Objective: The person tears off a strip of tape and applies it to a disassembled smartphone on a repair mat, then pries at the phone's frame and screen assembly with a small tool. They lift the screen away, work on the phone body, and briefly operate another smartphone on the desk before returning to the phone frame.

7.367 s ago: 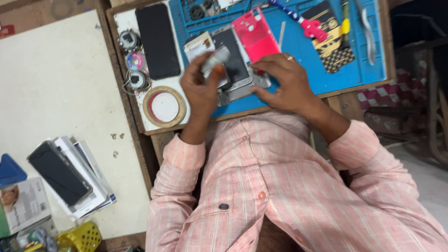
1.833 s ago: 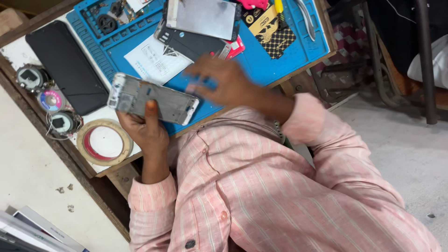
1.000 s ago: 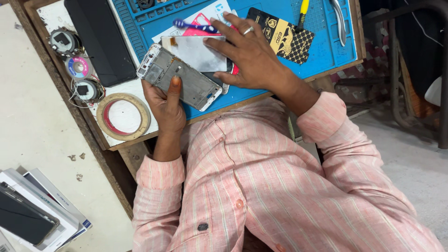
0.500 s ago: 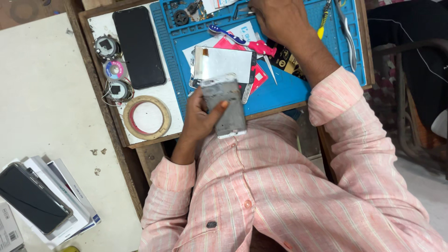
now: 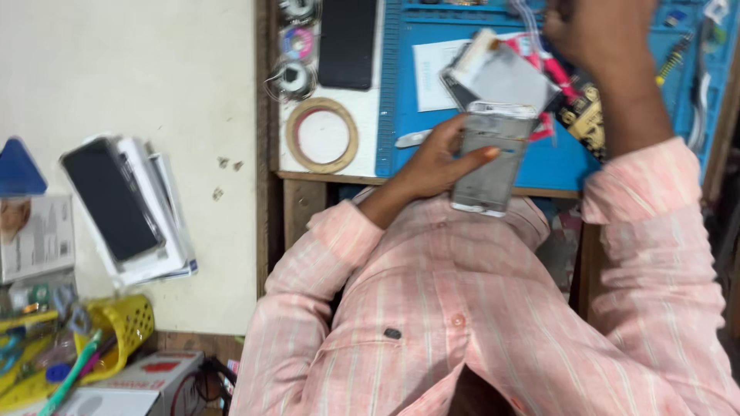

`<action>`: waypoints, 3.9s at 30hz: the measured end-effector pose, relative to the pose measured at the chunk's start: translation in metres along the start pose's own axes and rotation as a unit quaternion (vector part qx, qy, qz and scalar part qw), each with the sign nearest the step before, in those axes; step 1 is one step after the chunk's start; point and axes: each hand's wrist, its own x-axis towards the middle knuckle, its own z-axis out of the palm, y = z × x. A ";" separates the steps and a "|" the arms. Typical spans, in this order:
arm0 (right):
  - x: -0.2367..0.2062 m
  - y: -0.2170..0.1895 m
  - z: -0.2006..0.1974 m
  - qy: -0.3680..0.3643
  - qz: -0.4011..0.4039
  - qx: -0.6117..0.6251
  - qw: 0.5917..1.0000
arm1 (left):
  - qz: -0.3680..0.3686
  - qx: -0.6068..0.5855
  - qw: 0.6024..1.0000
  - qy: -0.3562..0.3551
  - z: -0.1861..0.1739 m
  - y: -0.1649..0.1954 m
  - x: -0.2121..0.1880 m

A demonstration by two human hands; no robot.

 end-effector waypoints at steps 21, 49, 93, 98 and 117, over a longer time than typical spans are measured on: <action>0.042 -0.009 0.022 -0.183 0.189 0.319 0.911 | 0.060 0.013 0.998 0.003 -0.008 -0.002 0.020; -0.001 -0.010 -0.049 -0.019 0.163 0.200 0.966 | -0.039 -0.099 0.991 0.081 0.007 0.037 0.009; -0.070 -0.108 -0.044 0.191 0.208 0.382 0.880 | 0.078 0.012 0.982 0.174 -0.028 0.001 0.025; -0.070 -0.114 -0.040 0.189 0.196 0.488 0.829 | 0.081 0.053 0.980 0.175 -0.029 0.004 0.018; -0.076 -0.156 -0.054 0.094 0.267 0.732 0.620 | 0.036 -0.236 0.961 0.139 -0.040 0.005 0.017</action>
